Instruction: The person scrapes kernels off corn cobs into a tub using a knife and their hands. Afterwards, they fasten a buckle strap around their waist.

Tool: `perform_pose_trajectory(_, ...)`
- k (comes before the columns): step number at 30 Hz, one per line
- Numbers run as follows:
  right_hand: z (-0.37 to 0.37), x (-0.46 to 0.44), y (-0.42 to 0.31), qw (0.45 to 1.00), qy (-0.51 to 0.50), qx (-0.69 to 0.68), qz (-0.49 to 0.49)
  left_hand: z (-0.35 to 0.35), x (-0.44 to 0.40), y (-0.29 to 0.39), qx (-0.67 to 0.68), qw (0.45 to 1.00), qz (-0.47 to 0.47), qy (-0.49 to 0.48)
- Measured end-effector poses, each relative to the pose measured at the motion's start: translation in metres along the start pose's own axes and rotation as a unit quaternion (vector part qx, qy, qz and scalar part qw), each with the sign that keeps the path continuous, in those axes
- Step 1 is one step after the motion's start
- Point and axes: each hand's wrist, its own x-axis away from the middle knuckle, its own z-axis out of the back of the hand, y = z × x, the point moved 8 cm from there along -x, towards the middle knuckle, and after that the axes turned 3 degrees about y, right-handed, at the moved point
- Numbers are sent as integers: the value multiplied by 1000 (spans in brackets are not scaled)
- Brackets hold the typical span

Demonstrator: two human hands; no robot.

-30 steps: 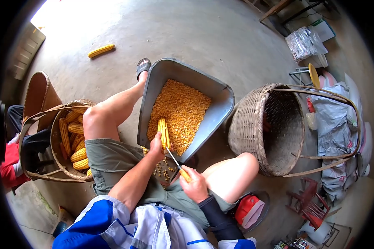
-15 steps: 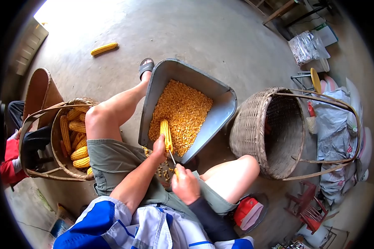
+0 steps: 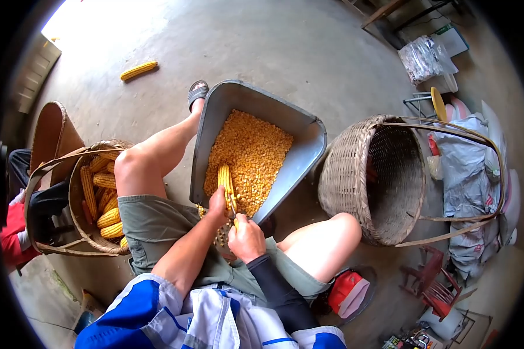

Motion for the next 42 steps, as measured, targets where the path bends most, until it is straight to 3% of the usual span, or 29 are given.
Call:
perform_pose_trajectory(5,-13,-22,10,1000,-3,2,-12,-4,-7,0,64,998,-22,4)
perform_pose_trajectory(11,-28,-48,24,999,-27,-1,-36,-5,2,8,44,998,-30,17)
perform_pose_trajectory(14,-37,-64,23,998,-42,20,-48,-4,17,28,-26,994,-94,39)
perform_pose_trajectory(19,-48,-82,31,996,-47,19,-68,-9,21,36,-1,996,-83,31)
perform_pose_trajectory(24,-74,-115,52,992,-68,66,-77,-10,-15,-9,75,993,-86,-27)
perform_pose_trajectory(26,-98,-135,70,990,-98,76,-73,-2,-7,-9,42,995,-94,19)
perform_pose_trajectory(31,-82,-145,79,984,-135,79,-87,-11,-9,-15,159,985,22,-65)
perform_pose_trajectory(35,-38,-114,58,998,-60,25,-21,-12,0,-7,176,983,-6,-45)
perform_pose_trajectory(42,-19,-70,37,997,-60,-14,-44,-13,5,-7,196,978,34,-54)
